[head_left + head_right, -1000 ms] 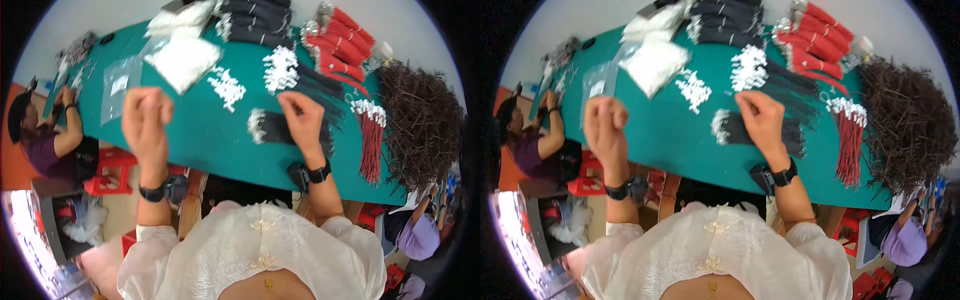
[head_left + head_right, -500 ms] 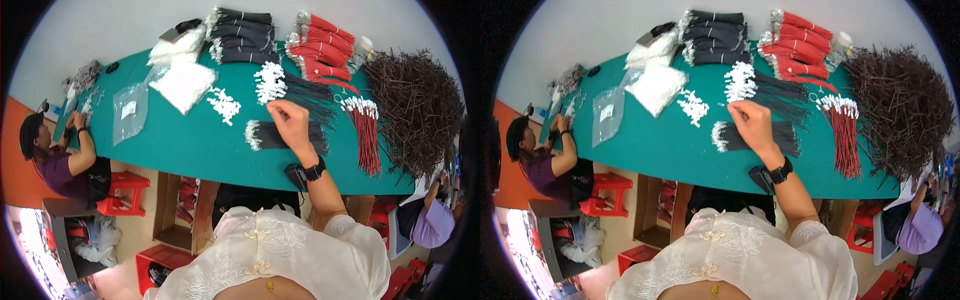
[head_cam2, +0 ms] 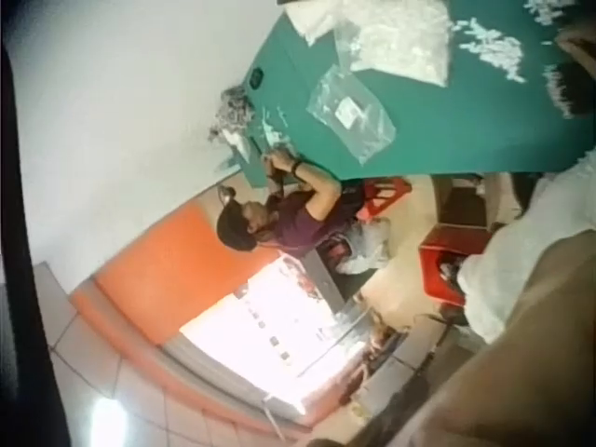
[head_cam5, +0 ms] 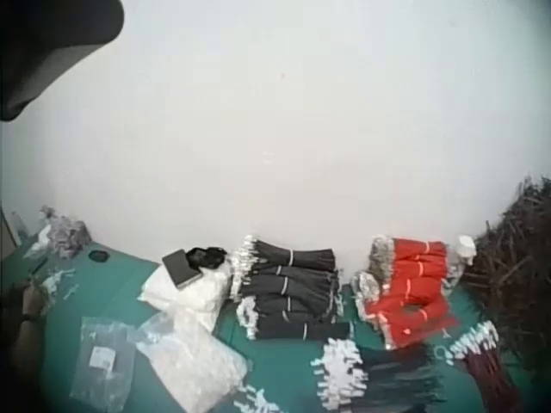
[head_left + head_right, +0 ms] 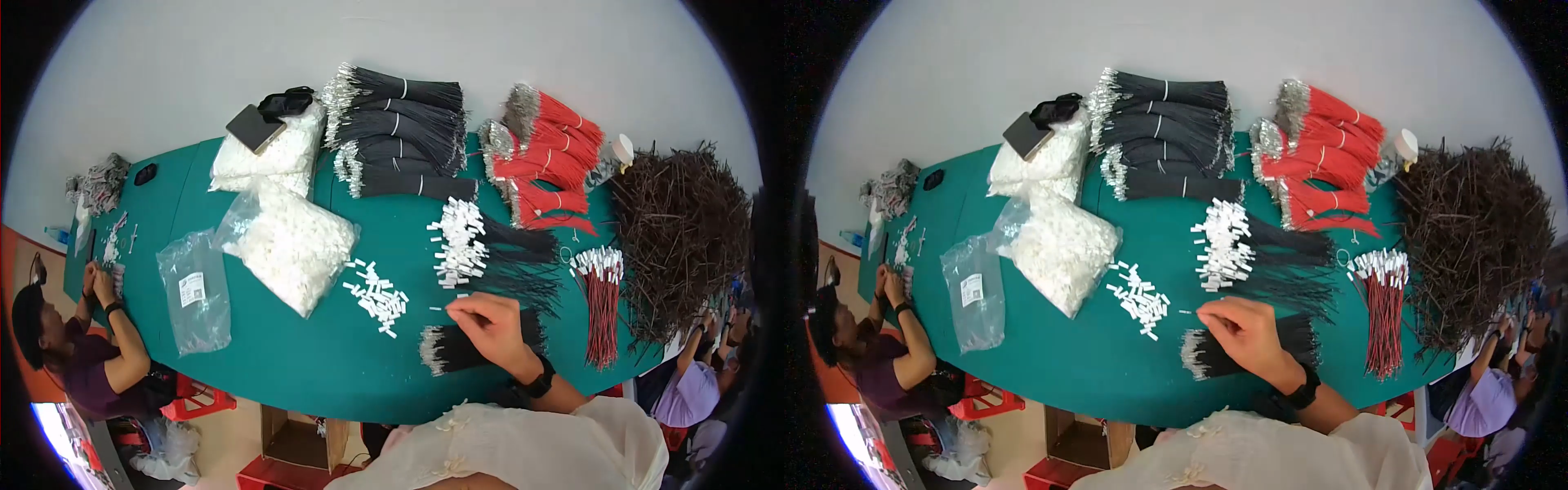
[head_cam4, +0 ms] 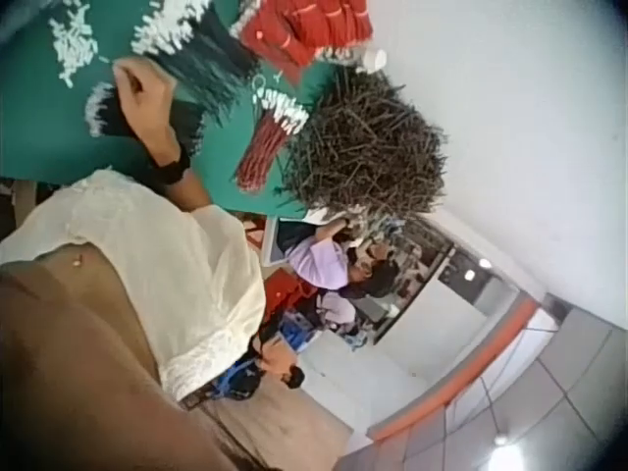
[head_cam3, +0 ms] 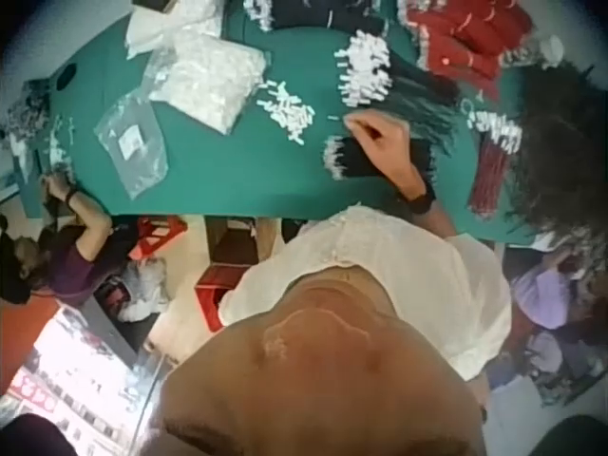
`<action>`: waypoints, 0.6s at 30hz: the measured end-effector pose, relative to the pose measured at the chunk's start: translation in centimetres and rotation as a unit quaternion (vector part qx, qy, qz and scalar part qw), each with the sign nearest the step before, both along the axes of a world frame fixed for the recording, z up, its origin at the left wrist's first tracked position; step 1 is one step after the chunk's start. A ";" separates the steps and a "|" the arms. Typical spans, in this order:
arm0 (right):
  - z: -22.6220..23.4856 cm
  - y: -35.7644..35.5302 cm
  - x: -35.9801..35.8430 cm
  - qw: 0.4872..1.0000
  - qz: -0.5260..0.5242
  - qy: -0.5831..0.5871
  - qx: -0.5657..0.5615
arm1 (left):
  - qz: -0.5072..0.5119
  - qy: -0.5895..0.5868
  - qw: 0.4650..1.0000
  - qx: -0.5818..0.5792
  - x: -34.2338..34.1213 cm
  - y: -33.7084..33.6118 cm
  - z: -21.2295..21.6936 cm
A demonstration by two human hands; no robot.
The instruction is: The person picks up a black wire and a white plastic piece by hand, slides the plastic piece onto the end of the wire, and places the assembled unit onto a pile. This process is repeated with additional wires and plastic pieces.
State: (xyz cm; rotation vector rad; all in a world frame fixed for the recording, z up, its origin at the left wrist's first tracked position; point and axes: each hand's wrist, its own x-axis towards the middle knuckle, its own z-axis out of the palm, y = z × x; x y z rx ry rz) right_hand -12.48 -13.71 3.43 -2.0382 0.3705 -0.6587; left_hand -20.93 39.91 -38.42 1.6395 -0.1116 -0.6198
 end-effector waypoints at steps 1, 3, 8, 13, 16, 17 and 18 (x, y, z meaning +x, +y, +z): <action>0.5 0.0 0.5 1.000 0.013 0.014 0.012 | -0.003 0.011 1.000 -0.008 -0.7 -0.8 0.3; 0.7 -0.7 1.3 1.000 -0.001 0.027 0.013 | -0.009 0.030 0.999 -0.023 -1.2 -2.1 0.6; 0.0 0.2 0.4 1.000 -0.021 0.015 0.005 | -0.017 0.055 0.997 -0.060 2.7 -3.0 -1.2; -1.8 -0.2 -2.0 0.995 -0.043 -0.018 -0.084 | -0.027 0.062 0.995 -0.077 7.8 -1.1 -3.2; -1.3 -0.3 -3.6 0.992 -0.071 -0.039 -0.093 | -0.020 0.066 0.994 -0.086 10.6 2.3 -1.7; -1.2 -0.2 -4.0 0.993 -0.063 -0.043 -0.086 | -0.011 0.065 0.994 -0.087 8.9 3.8 -0.5; -1.5 -0.7 -4.8 0.988 -0.086 -0.054 -0.113 | -0.017 0.067 0.994 -0.089 9.6 2.2 2.2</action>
